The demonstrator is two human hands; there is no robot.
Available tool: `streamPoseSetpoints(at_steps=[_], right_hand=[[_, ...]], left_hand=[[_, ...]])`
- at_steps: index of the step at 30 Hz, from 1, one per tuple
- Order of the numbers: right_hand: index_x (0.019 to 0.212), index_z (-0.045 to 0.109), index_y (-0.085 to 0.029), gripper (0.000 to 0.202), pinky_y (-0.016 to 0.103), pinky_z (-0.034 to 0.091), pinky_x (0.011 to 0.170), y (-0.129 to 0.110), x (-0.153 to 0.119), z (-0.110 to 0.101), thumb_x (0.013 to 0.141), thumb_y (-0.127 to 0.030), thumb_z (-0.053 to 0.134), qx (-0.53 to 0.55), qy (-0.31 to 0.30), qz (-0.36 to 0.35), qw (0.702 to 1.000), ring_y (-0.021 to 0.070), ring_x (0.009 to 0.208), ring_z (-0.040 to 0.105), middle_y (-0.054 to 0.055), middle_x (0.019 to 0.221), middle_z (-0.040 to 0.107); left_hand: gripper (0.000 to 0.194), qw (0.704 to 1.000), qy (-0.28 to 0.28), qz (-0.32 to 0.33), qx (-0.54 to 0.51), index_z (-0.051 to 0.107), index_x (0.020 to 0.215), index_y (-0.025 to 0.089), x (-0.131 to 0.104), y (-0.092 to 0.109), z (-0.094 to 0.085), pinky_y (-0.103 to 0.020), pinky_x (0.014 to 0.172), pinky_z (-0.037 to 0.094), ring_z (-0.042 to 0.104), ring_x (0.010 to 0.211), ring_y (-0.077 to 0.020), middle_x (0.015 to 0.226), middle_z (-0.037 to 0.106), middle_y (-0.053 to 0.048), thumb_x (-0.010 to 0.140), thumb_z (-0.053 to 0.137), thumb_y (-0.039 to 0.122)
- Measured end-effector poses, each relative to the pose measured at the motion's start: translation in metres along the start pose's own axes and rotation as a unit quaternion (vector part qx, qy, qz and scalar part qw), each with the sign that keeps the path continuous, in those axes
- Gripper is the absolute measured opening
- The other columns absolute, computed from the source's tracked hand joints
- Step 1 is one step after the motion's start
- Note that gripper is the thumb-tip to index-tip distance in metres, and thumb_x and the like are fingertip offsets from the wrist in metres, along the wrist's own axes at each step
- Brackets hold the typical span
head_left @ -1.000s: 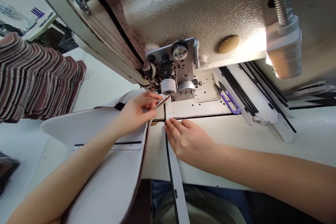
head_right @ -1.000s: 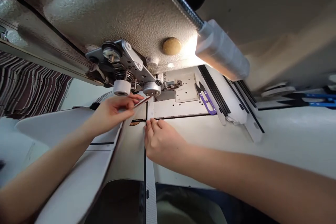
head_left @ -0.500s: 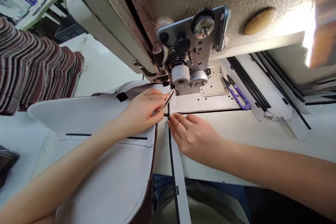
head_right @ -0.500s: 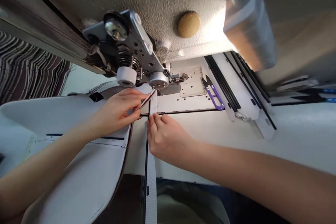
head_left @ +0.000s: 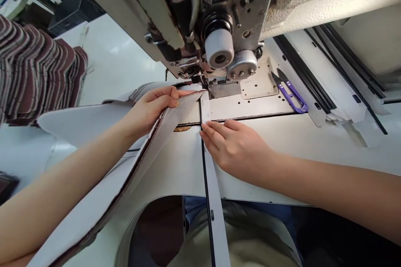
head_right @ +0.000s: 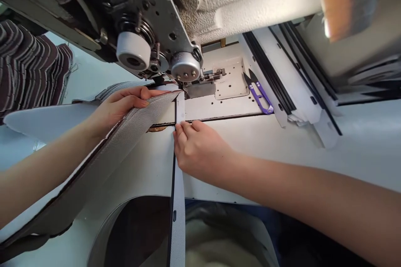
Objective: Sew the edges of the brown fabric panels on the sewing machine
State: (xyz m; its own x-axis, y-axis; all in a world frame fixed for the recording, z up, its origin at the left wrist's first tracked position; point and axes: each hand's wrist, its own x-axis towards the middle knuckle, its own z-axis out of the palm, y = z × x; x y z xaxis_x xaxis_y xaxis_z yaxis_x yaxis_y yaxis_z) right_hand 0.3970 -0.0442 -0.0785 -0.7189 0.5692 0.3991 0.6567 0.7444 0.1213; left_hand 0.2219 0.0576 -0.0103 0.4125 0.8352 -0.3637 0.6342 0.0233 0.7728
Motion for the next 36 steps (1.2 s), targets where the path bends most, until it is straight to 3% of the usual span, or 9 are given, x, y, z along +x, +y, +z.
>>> streamPoseSetpoints(at_steps=[3, 6, 10, 13, 19, 30, 33, 36], right_hand=[[0.109, 0.064, 0.004, 0.033, 0.038, 0.053, 0.074, 0.001, 0.0, -0.002, 0.09, 0.003, 0.038, 0.015, -0.011, 0.001, 1.0, 0.0281, 0.099, 0.066, 0.024, 0.109, 0.068], [0.111, 0.065, 0.001, 0.034, 0.038, 0.052, 0.073, 0.001, 0.0, -0.003, 0.091, 0.001, 0.037, 0.013, -0.019, 0.007, 1.0, 0.0279, 0.1, 0.065, 0.023, 0.11, 0.068], [0.102, 0.068, -0.001, 0.033, 0.037, 0.05, 0.068, 0.002, 0.001, -0.004, 0.089, 0.003, 0.038, 0.024, -0.006, 0.011, 1.0, 0.0276, 0.095, 0.066, 0.022, 0.104, 0.07], [0.094, 0.069, -0.001, 0.032, 0.034, 0.049, 0.063, 0.002, 0.002, -0.004, 0.086, 0.004, 0.039, 0.032, 0.015, 0.027, 0.999, 0.028, 0.092, 0.067, 0.021, 0.096, 0.071], [0.103, 0.067, 0.0, 0.033, 0.036, 0.048, 0.066, 0.0, 0.003, -0.002, 0.087, 0.004, 0.038, 0.023, 0.0, 0.029, 0.999, 0.0299, 0.099, 0.065, 0.023, 0.103, 0.069], [0.099, 0.068, -0.001, 0.029, 0.037, 0.047, 0.066, 0.003, 0.003, -0.002, 0.086, 0.001, 0.043, 0.035, -0.011, 0.015, 0.999, 0.0309, 0.1, 0.064, 0.023, 0.103, 0.069], [0.094, 0.069, -0.003, 0.027, 0.035, 0.047, 0.064, 0.003, 0.004, -0.003, 0.085, 0.001, 0.044, 0.045, -0.03, 0.016, 0.998, 0.029, 0.095, 0.064, 0.022, 0.1, 0.069], [0.092, 0.068, -0.003, 0.024, 0.035, 0.047, 0.064, 0.004, 0.006, -0.005, 0.086, -0.001, 0.045, 0.054, -0.042, 0.02, 0.997, 0.0281, 0.093, 0.064, 0.021, 0.099, 0.069]], left_hand=[[0.019, 0.999, -0.001, 0.033, -0.013, 0.037, 0.061, 0.018, -0.005, -0.002, 0.008, -0.036, 0.094, 0.043, 0.055, 0.114, -0.0244, 0.126, 0.063, -0.005, 0.073, 0.049, 0.025], [0.02, 0.987, 0.009, 0.092, 0.129, 0.038, 0.06, 0.02, -0.01, -0.002, 0.019, -0.035, 0.09, 0.044, 0.053, 0.119, -0.0269, 0.113, 0.068, -0.006, 0.076, 0.049, 0.027], [0.02, 0.936, 0.019, 0.169, 0.309, 0.04, 0.062, 0.02, -0.015, 0.0, 0.033, -0.037, 0.089, 0.045, 0.057, 0.109, -0.0248, 0.116, 0.066, -0.006, 0.081, 0.047, 0.021], [0.021, 0.907, 0.024, 0.197, 0.372, 0.042, 0.062, 0.02, -0.015, 0.002, 0.037, -0.038, 0.09, 0.045, 0.058, 0.103, -0.0241, 0.12, 0.065, -0.006, 0.081, 0.048, 0.018], [0.023, 0.897, 0.021, 0.235, 0.374, 0.043, 0.061, 0.02, -0.012, 0.001, 0.034, -0.039, 0.089, 0.047, 0.057, 0.106, -0.0251, 0.103, 0.069, -0.007, 0.084, 0.046, 0.018], [0.016, 0.915, 0.034, 0.222, 0.335, 0.044, 0.066, 0.021, -0.011, -0.006, 0.033, -0.044, 0.094, 0.045, 0.052, 0.114, -0.026, 0.128, 0.061, -0.009, 0.082, 0.048, 0.02], [0.009, 0.901, 0.033, 0.25, 0.353, 0.054, 0.08, 0.019, -0.003, -0.011, 0.026, -0.047, 0.099, 0.041, 0.051, 0.117, -0.0271, 0.13, 0.059, -0.009, 0.084, 0.046, 0.022], [0.025, 0.878, 0.056, 0.273, 0.389, 0.058, 0.106, 0.018, 0.006, -0.023, 0.021, -0.049, 0.105, 0.035, 0.049, 0.121, -0.0275, 0.123, 0.062, -0.009, 0.087, 0.042, 0.022]])
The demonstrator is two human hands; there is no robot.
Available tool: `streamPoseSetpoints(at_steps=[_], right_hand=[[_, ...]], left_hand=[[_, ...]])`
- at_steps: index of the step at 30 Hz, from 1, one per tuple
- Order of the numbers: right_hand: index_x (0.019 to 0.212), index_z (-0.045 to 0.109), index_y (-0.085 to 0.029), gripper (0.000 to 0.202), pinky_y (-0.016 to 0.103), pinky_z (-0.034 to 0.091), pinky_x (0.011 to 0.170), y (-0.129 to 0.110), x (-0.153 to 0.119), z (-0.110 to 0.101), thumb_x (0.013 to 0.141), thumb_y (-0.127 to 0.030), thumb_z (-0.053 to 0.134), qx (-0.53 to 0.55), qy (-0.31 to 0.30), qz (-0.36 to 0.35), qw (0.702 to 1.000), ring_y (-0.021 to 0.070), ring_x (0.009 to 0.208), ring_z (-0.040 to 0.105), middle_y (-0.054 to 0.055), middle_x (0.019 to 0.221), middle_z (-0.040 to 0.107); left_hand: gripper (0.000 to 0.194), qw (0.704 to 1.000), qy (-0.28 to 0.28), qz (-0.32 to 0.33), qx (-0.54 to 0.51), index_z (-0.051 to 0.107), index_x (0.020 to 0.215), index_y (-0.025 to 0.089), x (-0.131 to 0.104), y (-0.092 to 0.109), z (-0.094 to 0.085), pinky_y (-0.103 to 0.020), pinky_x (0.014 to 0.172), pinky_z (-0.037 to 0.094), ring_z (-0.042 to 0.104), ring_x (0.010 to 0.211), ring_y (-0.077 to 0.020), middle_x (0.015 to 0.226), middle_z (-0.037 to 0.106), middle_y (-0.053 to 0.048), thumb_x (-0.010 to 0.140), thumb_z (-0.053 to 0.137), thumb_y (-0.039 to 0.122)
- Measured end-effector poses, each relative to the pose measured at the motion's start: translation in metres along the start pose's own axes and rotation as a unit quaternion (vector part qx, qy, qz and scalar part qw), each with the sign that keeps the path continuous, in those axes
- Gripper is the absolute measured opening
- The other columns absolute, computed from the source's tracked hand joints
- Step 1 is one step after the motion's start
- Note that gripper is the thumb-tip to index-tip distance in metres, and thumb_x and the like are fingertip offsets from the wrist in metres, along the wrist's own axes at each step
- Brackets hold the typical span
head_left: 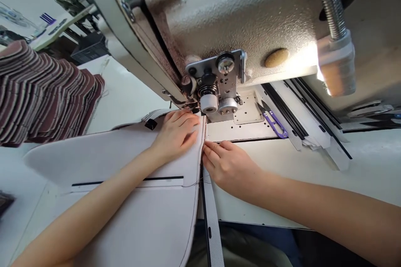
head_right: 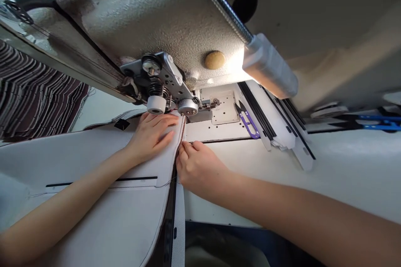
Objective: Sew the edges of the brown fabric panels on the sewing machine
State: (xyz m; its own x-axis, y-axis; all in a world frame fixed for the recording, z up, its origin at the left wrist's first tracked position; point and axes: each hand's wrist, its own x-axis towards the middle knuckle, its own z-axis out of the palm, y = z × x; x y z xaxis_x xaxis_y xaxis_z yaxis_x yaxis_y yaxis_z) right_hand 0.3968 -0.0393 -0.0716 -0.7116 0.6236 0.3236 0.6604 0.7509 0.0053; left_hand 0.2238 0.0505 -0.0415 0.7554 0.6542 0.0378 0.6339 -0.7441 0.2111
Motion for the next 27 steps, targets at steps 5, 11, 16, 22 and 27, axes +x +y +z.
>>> streamPoseSetpoints(at_steps=[5, 11, 16, 22, 27], right_hand=[[0.091, 0.068, -0.004, 0.024, 0.034, 0.047, 0.064, 0.001, 0.001, -0.002, 0.086, -0.001, 0.045, -0.003, -0.01, -0.003, 1.0, 0.0268, 0.091, 0.064, 0.02, 0.097, 0.069], [0.092, 0.068, -0.003, 0.027, 0.037, 0.047, 0.066, -0.004, -0.002, 0.0, 0.085, 0.001, 0.043, -0.012, 0.018, -0.007, 1.0, 0.0287, 0.092, 0.064, 0.023, 0.098, 0.069], [0.093, 0.069, -0.001, 0.028, 0.035, 0.047, 0.064, -0.012, -0.005, -0.001, 0.083, 0.002, 0.043, -0.007, 0.04, -0.006, 0.999, 0.0278, 0.089, 0.066, 0.022, 0.096, 0.07], [0.094, 0.07, -0.001, 0.03, 0.035, 0.047, 0.064, -0.014, -0.004, -0.002, 0.084, 0.0, 0.042, -0.018, 0.047, 0.005, 0.999, 0.0283, 0.089, 0.066, 0.023, 0.098, 0.071], [0.094, 0.07, -0.003, 0.03, 0.035, 0.046, 0.064, -0.013, -0.003, -0.002, 0.085, 0.0, 0.042, -0.017, 0.027, 0.002, 0.999, 0.0275, 0.089, 0.066, 0.022, 0.1, 0.07]], left_hand=[[0.038, 1.0, 0.007, -0.004, 0.0, 0.053, 0.126, 0.018, -0.003, -0.014, 0.016, -0.047, 0.108, 0.036, 0.041, 0.132, -0.0262, 0.136, 0.052, -0.011, 0.09, 0.04, 0.021], [0.037, 0.999, 0.024, 0.021, 0.014, 0.054, 0.125, 0.018, -0.008, -0.01, 0.019, -0.05, 0.11, 0.035, 0.04, 0.132, -0.0274, 0.134, 0.052, -0.011, 0.09, 0.041, 0.018], [0.041, 0.998, 0.032, 0.038, 0.025, 0.05, 0.131, 0.017, -0.014, -0.004, 0.018, -0.05, 0.111, 0.034, 0.036, 0.133, -0.0278, 0.132, 0.05, -0.013, 0.091, 0.039, 0.017], [0.045, 0.998, 0.03, 0.032, 0.034, 0.05, 0.133, 0.019, -0.013, -0.001, 0.018, -0.05, 0.11, 0.035, 0.036, 0.133, -0.0289, 0.132, 0.05, -0.012, 0.09, 0.04, 0.015], [0.043, 0.998, 0.039, 0.036, 0.037, 0.047, 0.132, 0.017, -0.012, 0.0, 0.017, -0.049, 0.111, 0.035, 0.037, 0.133, -0.028, 0.133, 0.051, -0.012, 0.09, 0.04, 0.015]])
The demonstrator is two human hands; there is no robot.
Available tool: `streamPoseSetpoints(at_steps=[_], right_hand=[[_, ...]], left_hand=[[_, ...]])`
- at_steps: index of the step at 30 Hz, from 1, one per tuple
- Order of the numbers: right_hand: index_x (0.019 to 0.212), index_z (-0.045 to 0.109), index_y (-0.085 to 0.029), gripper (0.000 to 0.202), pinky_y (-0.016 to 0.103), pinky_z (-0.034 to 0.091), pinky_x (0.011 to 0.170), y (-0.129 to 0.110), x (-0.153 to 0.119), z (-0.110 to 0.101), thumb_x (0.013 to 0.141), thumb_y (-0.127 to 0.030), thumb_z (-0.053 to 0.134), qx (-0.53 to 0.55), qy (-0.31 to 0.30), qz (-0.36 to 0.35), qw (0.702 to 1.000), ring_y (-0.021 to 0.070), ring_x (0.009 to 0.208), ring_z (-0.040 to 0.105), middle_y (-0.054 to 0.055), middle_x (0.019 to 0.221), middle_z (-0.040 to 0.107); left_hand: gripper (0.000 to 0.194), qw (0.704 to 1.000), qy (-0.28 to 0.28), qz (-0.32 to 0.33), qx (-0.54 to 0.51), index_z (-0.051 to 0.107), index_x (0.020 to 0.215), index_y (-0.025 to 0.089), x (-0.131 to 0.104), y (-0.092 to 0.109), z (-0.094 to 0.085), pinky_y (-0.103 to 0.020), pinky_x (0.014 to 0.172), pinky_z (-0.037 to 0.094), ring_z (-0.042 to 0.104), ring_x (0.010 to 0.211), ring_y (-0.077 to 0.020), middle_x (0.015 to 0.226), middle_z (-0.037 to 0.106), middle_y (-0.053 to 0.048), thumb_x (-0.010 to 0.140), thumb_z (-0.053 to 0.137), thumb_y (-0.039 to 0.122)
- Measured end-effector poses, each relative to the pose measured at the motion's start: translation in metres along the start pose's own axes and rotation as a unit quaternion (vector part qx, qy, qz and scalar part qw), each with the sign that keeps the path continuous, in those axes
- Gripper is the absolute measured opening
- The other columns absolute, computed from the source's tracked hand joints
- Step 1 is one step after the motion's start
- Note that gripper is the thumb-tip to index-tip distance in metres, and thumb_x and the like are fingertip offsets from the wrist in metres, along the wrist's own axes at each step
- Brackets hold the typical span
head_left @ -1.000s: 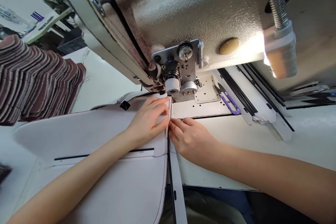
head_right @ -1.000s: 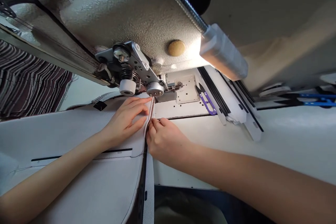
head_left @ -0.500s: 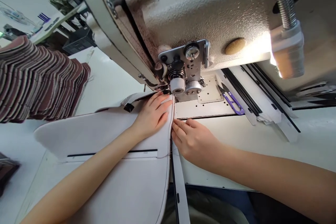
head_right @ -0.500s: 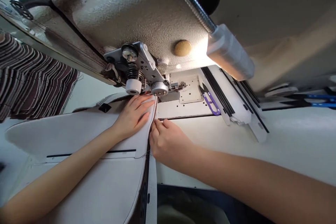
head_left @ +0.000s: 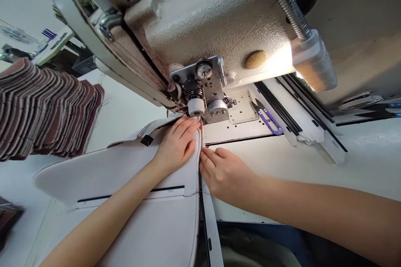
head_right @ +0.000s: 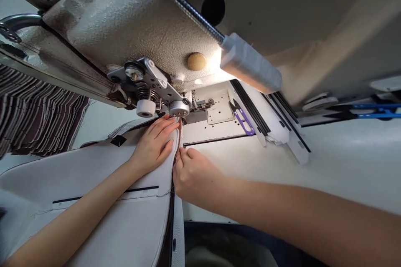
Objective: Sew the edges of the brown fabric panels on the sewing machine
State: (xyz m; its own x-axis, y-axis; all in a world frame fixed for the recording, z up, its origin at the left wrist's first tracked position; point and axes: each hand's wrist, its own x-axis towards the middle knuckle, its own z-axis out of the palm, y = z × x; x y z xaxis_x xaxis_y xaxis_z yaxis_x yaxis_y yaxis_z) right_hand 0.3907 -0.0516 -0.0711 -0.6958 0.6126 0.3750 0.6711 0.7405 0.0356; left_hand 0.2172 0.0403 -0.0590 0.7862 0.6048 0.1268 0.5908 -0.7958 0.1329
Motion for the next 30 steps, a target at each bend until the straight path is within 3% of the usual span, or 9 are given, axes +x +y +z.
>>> streamPoseSetpoints(at_steps=[9, 24, 30], right_hand=[[0.092, 0.069, -0.005, 0.028, 0.034, 0.047, 0.062, 0.0009, 0.0001, 0.0015, 0.084, 0.0, 0.042, 0.005, -0.02, -0.007, 1.0, 0.0271, 0.089, 0.065, 0.022, 0.098, 0.07], [0.092, 0.069, -0.006, 0.03, 0.035, 0.05, 0.065, 0.0026, -0.0012, 0.0076, 0.086, 0.0, 0.04, -0.02, 0.013, -0.003, 1.0, 0.0278, 0.094, 0.065, 0.02, 0.098, 0.07], [0.088, 0.068, -0.009, 0.03, 0.033, 0.051, 0.066, 0.0073, -0.001, 0.0065, 0.087, -0.001, 0.04, -0.033, 0.006, -0.004, 0.999, 0.0251, 0.093, 0.065, 0.016, 0.095, 0.071]], left_hand=[[0.039, 0.999, 0.026, 0.024, 0.01, 0.049, 0.126, 0.009, 0.0, -0.0018, 0.0018, -0.047, 0.109, 0.039, 0.04, 0.129, -0.0285, 0.129, 0.054, -0.015, 0.088, 0.042, 0.014], [0.039, 1.0, 0.007, 0.015, 0.003, 0.054, 0.126, 0.012, 0.002, -0.0025, 0.0033, -0.048, 0.109, 0.038, 0.04, 0.131, -0.0285, 0.135, 0.053, -0.013, 0.09, 0.04, 0.017], [0.037, 0.999, 0.028, 0.02, 0.01, 0.057, 0.122, 0.01, 0.004, -0.0028, 0.0061, -0.047, 0.107, 0.04, 0.041, 0.131, -0.0289, 0.132, 0.055, -0.014, 0.089, 0.04, 0.016]])
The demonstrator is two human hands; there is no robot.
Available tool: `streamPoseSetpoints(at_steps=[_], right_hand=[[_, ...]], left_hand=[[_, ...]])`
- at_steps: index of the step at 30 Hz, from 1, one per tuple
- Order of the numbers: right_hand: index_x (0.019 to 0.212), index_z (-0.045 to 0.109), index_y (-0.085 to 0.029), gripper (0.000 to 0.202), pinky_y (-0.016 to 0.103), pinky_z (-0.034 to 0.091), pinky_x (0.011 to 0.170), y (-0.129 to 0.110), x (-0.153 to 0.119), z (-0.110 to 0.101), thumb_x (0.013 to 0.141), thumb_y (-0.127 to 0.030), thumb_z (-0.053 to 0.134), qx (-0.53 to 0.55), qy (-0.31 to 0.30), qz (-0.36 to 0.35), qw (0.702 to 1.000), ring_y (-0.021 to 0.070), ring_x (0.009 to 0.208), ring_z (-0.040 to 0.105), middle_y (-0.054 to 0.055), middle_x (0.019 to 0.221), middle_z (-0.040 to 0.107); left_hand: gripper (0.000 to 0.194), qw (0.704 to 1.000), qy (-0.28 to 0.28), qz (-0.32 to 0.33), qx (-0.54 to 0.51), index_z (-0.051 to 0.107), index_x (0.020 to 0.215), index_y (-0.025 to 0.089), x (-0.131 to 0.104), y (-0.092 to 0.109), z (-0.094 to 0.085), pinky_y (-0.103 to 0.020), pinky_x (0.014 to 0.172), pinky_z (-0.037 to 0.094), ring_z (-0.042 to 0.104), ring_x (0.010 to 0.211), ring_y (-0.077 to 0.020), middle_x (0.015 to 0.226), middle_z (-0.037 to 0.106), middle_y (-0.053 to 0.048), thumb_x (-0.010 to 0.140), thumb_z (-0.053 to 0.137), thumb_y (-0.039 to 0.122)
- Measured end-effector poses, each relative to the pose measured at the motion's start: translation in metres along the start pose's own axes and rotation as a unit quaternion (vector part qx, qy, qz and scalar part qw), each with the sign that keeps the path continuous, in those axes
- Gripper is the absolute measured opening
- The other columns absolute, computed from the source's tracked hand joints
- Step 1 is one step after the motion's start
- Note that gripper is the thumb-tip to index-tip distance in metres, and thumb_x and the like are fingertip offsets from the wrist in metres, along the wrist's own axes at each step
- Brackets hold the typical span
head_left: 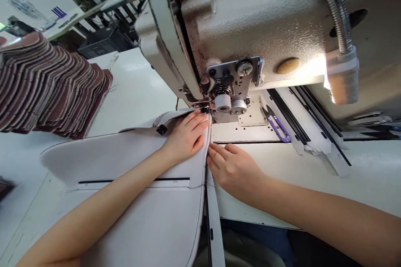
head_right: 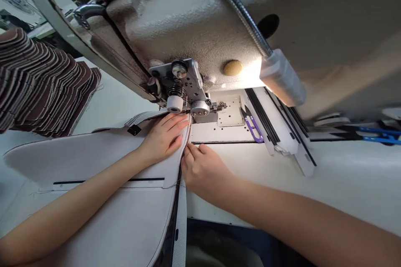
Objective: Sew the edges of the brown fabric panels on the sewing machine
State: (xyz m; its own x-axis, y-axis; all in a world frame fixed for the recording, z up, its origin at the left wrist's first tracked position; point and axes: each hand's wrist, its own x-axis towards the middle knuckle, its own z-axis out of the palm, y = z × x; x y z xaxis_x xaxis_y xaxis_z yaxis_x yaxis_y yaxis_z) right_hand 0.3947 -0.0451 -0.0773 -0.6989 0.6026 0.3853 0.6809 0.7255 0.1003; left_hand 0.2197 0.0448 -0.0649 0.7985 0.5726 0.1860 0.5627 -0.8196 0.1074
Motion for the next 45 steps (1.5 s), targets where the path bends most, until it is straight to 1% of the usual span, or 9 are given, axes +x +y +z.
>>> streamPoseSetpoints(at_steps=[4, 7, 17, 24, 31, 35, 38, 41, 45], right_hand=[[0.086, 0.068, -0.008, 0.031, 0.033, 0.05, 0.065, 0.003, 0.0, -0.003, 0.087, 0.001, 0.038, 0.007, 0.009, 0.004, 1.0, 0.0243, 0.091, 0.065, 0.017, 0.095, 0.07], [0.085, 0.069, -0.007, 0.032, 0.033, 0.049, 0.064, 0.003, 0.0, -0.003, 0.087, 0.001, 0.038, 0.01, 0.025, 0.006, 1.0, 0.0245, 0.089, 0.065, 0.017, 0.092, 0.071], [0.088, 0.069, -0.005, 0.031, 0.033, 0.049, 0.072, 0.007, -0.001, -0.003, 0.089, 0.001, 0.039, 0.011, 0.043, 0.002, 0.999, 0.0245, 0.099, 0.064, 0.017, 0.098, 0.071], [0.091, 0.069, -0.006, 0.031, 0.032, 0.049, 0.069, 0.012, -0.003, 0.0, 0.09, 0.001, 0.039, 0.011, 0.021, 0.0, 1.0, 0.0236, 0.103, 0.063, 0.017, 0.102, 0.07], [0.092, 0.07, -0.006, 0.032, 0.031, 0.05, 0.069, 0.014, -0.002, 0.001, 0.09, 0.001, 0.038, 0.005, 0.034, -0.005, 0.999, 0.0233, 0.102, 0.064, 0.016, 0.102, 0.071], [0.095, 0.07, -0.007, 0.031, 0.032, 0.051, 0.07, 0.016, -0.001, 0.004, 0.09, 0.001, 0.04, -0.001, 0.026, 0.005, 1.0, 0.0234, 0.103, 0.064, 0.016, 0.104, 0.071], [0.096, 0.07, -0.007, 0.03, 0.032, 0.051, 0.07, 0.013, -0.001, 0.004, 0.09, -0.001, 0.041, -0.001, 0.02, 0.001, 1.0, 0.0239, 0.104, 0.064, 0.016, 0.105, 0.071], [0.094, 0.07, -0.005, 0.03, 0.033, 0.052, 0.07, 0.009, -0.001, 0.003, 0.09, -0.001, 0.041, 0.002, 0.03, -0.004, 1.0, 0.0254, 0.103, 0.064, 0.017, 0.105, 0.071], [0.093, 0.07, -0.006, 0.029, 0.033, 0.052, 0.071, 0.006, -0.001, 0.002, 0.09, -0.002, 0.041, 0.005, 0.023, -0.009, 1.0, 0.0243, 0.102, 0.065, 0.015, 0.103, 0.071]], left_hand=[[0.038, 1.0, 0.001, -0.007, -0.007, 0.057, 0.123, 0.012, 0.001, 0.0, 0.001, -0.048, 0.106, 0.041, 0.04, 0.132, -0.0289, 0.132, 0.056, -0.013, 0.089, 0.04, 0.017], [0.038, 1.0, -0.002, -0.014, -0.012, 0.056, 0.124, 0.011, 0.001, 0.001, 0.001, -0.048, 0.105, 0.041, 0.041, 0.132, -0.0296, 0.132, 0.056, -0.014, 0.089, 0.04, 0.017], [0.039, 1.0, 0.008, -0.016, -0.002, 0.057, 0.123, 0.013, 0.003, 0.0, 0.003, -0.046, 0.104, 0.043, 0.043, 0.131, -0.0287, 0.128, 0.058, -0.014, 0.088, 0.04, 0.017], [0.039, 0.999, 0.013, -0.03, 0.012, 0.057, 0.122, 0.014, 0.008, 0.0, 0.004, -0.046, 0.102, 0.044, 0.045, 0.129, -0.0287, 0.123, 0.061, -0.013, 0.088, 0.04, 0.017], [0.036, 0.999, 0.037, -0.03, -0.014, 0.059, 0.119, 0.014, 0.008, -0.002, 0.004, -0.043, 0.102, 0.045, 0.046, 0.126, -0.0264, 0.125, 0.056, -0.014, 0.087, 0.042, 0.016], [0.032, 0.998, 0.045, -0.028, -0.023, 0.062, 0.114, 0.014, 0.01, -0.006, 0.005, -0.042, 0.099, 0.047, 0.05, 0.121, -0.0263, 0.114, 0.06, -0.013, 0.089, 0.042, 0.016], [0.031, 0.998, 0.045, -0.025, -0.024, 0.063, 0.112, 0.016, 0.008, -0.006, 0.006, -0.042, 0.101, 0.045, 0.048, 0.124, -0.0262, 0.112, 0.061, -0.012, 0.089, 0.041, 0.016], [0.034, 0.999, 0.028, -0.028, -0.029, 0.063, 0.114, 0.015, 0.004, -0.002, 0.003, -0.04, 0.102, 0.044, 0.047, 0.127, -0.025, 0.116, 0.06, -0.012, 0.091, 0.038, 0.016], [0.039, 0.997, -0.05, -0.058, -0.027, 0.057, 0.125, 0.014, -0.002, 0.007, -0.011, -0.044, 0.105, 0.04, 0.046, 0.129, -0.0254, 0.13, 0.056, -0.015, 0.092, 0.036, 0.017]])
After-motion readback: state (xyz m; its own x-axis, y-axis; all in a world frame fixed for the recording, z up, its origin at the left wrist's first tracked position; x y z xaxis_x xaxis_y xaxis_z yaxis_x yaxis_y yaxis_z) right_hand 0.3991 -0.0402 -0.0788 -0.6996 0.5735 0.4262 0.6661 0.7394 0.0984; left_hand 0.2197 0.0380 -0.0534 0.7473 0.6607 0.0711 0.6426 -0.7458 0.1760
